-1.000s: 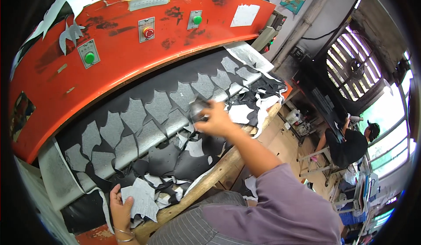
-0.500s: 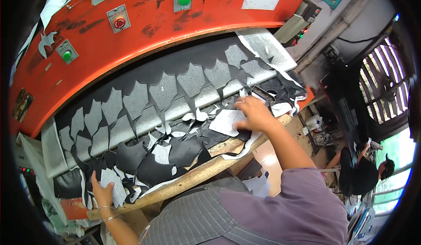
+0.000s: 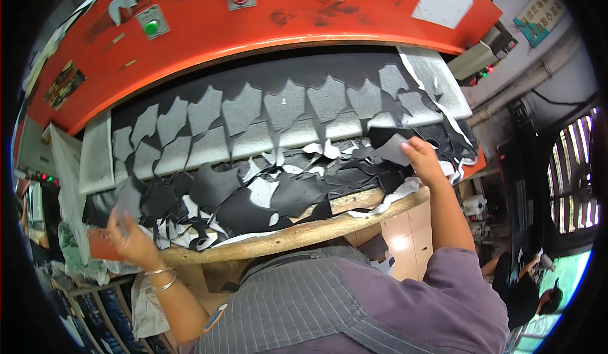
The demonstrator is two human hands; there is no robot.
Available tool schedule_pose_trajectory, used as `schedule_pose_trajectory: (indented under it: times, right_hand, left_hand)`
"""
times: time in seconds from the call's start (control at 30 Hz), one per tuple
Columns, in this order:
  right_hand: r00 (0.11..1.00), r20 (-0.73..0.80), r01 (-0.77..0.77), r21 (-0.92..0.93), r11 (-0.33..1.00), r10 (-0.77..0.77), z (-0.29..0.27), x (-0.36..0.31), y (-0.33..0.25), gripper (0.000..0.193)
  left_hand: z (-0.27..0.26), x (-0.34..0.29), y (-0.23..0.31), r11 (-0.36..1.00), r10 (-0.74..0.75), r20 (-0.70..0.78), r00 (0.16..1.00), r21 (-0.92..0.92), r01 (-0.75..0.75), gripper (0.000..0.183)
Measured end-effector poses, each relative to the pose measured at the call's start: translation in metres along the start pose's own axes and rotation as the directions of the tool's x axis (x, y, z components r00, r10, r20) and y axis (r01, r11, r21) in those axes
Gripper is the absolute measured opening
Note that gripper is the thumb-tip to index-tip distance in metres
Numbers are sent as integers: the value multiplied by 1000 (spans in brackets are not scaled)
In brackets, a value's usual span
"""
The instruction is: Cutting shapes out of synthetic leather using an industrial hydraulic clicker press and a metal die.
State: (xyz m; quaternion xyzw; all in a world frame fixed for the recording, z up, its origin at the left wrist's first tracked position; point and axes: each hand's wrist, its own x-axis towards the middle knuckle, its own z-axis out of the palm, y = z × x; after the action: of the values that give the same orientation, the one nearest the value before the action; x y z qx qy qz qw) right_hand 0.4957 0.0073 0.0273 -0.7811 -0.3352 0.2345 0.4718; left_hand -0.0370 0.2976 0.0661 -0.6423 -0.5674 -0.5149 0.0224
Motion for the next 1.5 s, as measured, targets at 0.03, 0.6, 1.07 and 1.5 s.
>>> schedule_pose_trajectory:
  times: [0.03,0.6,1.07,1.5]
  right_hand:
    - [1000,-1,-29,70,997,29,-12,-1,4,20]
    - [805,593,298,-424,855,13,129,-128,-48,36]
    - [728,631,-194,-185,963,268,179,-52,-148,30]
    - [830,554,282,-528,801,72,170,-44,-107,43]
  left_hand:
    - [0,-6,14,998,5,51,999,57,-8,29]
    - [58,-216,130,997,58,901,430,-73,19,22]
    - [-86,-7,-56,-70,-343,635,692,-752,656,27]
    - [80,-35,-54,824,-526,630,571,544,159,50]
